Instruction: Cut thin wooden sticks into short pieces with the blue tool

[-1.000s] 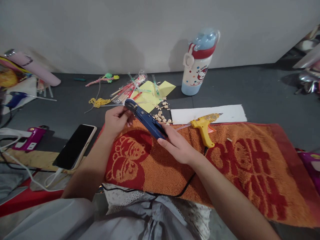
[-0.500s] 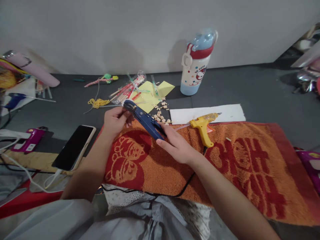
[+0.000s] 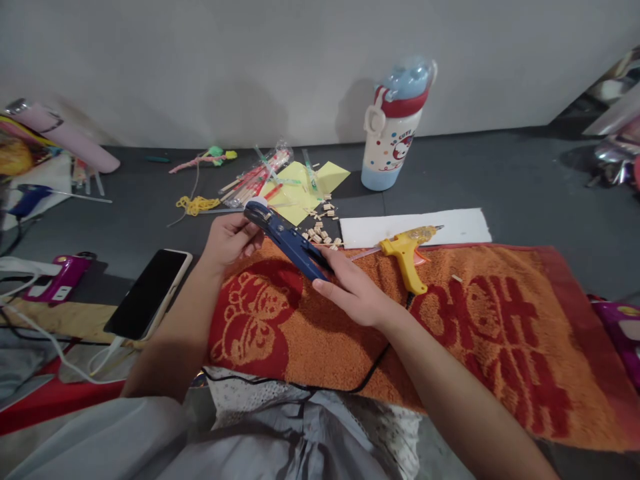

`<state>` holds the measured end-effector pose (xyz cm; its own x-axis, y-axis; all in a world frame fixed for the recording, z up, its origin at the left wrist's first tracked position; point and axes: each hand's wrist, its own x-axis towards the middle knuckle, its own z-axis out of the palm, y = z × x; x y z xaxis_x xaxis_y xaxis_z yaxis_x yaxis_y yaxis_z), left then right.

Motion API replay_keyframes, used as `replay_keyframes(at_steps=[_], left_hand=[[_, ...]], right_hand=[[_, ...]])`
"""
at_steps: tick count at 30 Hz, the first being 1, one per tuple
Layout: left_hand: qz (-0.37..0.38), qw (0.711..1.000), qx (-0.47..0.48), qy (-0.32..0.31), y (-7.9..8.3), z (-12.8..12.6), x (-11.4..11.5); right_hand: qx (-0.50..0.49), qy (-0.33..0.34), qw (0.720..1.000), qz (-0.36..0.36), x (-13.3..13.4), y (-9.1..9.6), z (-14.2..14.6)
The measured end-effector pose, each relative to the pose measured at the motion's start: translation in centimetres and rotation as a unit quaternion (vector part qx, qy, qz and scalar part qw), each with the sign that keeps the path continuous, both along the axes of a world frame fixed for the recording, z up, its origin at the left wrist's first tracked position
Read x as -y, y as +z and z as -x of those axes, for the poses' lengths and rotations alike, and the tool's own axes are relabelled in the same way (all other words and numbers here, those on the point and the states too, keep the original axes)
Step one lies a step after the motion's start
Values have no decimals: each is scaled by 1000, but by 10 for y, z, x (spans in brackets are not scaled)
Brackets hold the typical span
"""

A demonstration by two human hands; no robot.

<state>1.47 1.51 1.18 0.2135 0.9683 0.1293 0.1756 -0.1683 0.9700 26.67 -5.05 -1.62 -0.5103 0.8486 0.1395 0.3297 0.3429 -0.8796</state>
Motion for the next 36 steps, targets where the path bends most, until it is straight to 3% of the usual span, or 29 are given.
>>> replay_keyframes(at_steps=[6,13,23,27,36], left_hand=[[0,1000,5,-4,0,0,0],[-24,998,-60,11,-2,-1,-3],[-172,949,-241,105,-12,-3,0],[-168,955,-222,100,-13,-2,1],[-67,990,-115,36,-5,-4,2]], right_hand=[[-8,-13,1000,11,-1,-1,1],[-13,-36,999,9,-1,-7,2],[5,-48,999,7,0,-9,5],[18,-38,999,6,1,-7,4],[22,-24,999,-16,-2,-2,2]])
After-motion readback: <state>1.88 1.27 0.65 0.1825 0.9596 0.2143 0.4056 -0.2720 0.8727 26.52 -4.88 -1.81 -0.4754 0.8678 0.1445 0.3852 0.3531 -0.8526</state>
